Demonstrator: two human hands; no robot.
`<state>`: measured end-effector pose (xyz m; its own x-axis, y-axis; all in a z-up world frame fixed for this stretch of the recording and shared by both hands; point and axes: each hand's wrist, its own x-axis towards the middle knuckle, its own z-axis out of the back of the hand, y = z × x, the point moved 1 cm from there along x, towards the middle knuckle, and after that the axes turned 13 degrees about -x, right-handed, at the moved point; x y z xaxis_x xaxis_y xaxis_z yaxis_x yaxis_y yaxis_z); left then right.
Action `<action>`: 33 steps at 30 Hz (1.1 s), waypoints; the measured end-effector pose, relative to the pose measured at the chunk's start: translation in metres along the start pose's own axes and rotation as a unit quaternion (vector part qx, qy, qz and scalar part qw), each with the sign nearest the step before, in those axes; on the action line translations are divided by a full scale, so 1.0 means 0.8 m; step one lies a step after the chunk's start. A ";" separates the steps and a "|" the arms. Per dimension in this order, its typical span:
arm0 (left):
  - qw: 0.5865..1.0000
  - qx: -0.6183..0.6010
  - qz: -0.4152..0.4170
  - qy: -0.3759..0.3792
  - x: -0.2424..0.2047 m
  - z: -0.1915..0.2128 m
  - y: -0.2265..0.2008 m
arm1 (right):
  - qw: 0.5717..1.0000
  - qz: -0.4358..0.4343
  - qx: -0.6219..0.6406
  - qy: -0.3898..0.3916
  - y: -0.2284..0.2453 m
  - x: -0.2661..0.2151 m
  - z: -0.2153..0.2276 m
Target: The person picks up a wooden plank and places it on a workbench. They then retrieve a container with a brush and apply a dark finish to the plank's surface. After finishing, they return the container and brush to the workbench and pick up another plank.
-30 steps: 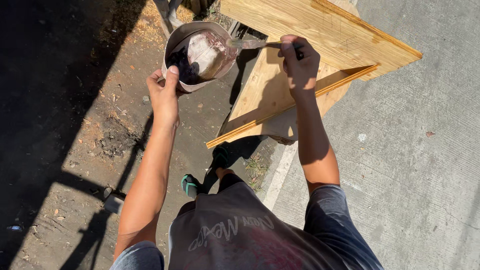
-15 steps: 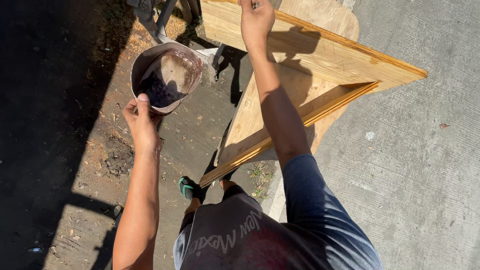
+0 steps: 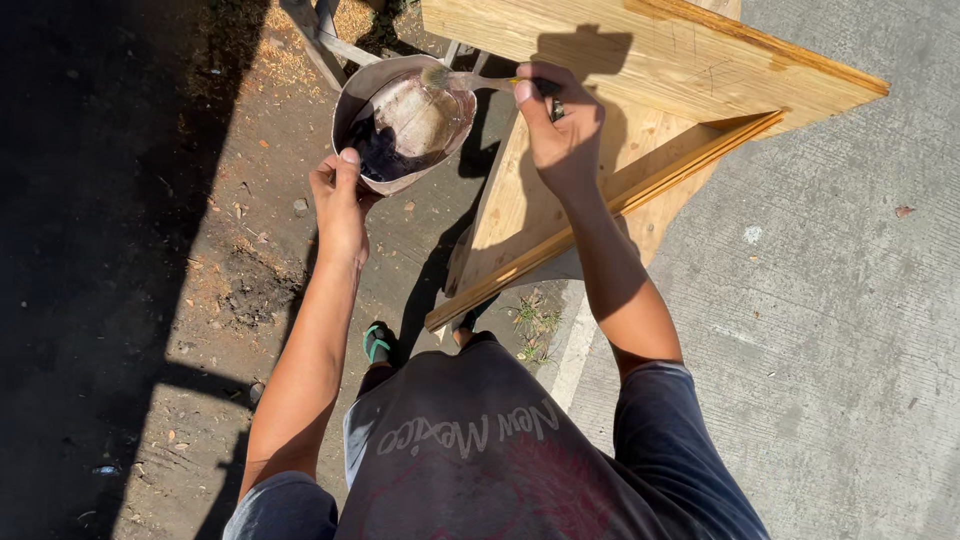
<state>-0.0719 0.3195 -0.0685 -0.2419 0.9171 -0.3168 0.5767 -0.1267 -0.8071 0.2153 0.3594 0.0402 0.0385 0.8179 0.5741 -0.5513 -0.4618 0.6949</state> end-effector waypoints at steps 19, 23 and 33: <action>0.991 0.032 0.023 0.124 -0.046 0.336 -0.152 | 0.729 -0.459 0.437 -0.260 0.155 -0.524 -0.048; 0.990 0.051 0.039 0.122 -0.052 0.383 -0.160 | 0.753 -0.491 0.390 -0.199 0.209 -0.550 -0.113; 0.978 0.071 0.063 0.183 0.010 0.357 -0.173 | 0.769 -0.494 0.332 -0.235 0.204 -0.528 -0.167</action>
<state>-0.3767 0.2362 -0.1020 0.1354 0.9616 -0.2387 0.4632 -0.2744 -0.8427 -0.0019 -0.0156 -0.1468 0.5477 0.7399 -0.3905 0.4806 0.1038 0.8708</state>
